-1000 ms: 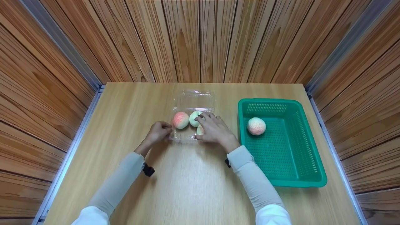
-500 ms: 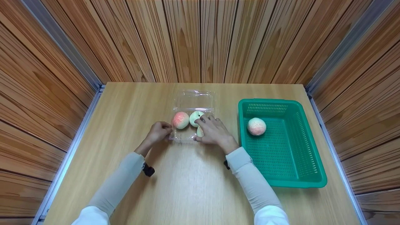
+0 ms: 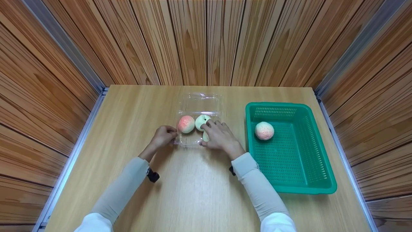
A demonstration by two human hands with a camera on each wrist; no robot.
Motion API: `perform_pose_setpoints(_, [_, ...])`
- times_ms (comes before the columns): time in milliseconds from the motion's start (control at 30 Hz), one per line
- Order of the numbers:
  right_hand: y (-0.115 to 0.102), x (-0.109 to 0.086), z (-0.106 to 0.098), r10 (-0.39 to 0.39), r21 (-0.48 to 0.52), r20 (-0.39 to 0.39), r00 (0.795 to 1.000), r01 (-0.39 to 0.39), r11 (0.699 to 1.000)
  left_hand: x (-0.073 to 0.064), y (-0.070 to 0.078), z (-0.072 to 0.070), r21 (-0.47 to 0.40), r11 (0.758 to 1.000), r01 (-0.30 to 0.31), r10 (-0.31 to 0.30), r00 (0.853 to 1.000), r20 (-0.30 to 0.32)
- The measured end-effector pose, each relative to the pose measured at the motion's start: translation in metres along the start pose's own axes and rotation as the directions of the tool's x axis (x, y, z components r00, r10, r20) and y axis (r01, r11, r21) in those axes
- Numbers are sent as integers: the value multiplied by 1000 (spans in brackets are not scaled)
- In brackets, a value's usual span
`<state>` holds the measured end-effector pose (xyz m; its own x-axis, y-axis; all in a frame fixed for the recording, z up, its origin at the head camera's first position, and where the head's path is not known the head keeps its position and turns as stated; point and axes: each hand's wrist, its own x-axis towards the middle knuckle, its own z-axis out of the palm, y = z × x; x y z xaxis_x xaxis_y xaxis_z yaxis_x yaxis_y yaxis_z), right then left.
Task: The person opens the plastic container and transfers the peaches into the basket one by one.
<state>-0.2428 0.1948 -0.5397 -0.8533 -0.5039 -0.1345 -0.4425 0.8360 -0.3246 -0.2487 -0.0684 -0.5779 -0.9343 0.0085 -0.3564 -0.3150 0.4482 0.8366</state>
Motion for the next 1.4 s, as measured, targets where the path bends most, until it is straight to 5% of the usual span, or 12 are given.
perform_pose_setpoints(900, [1,7,12,0,9,-7,1000,0,1000,0,-4,-1,3,1000,-22,22,1000,3])
perform_pose_setpoints(1400, [-1,7,12,27,57,9,1000,-27,998,-1,-1,-2,-4,999,34,-34,999,25])
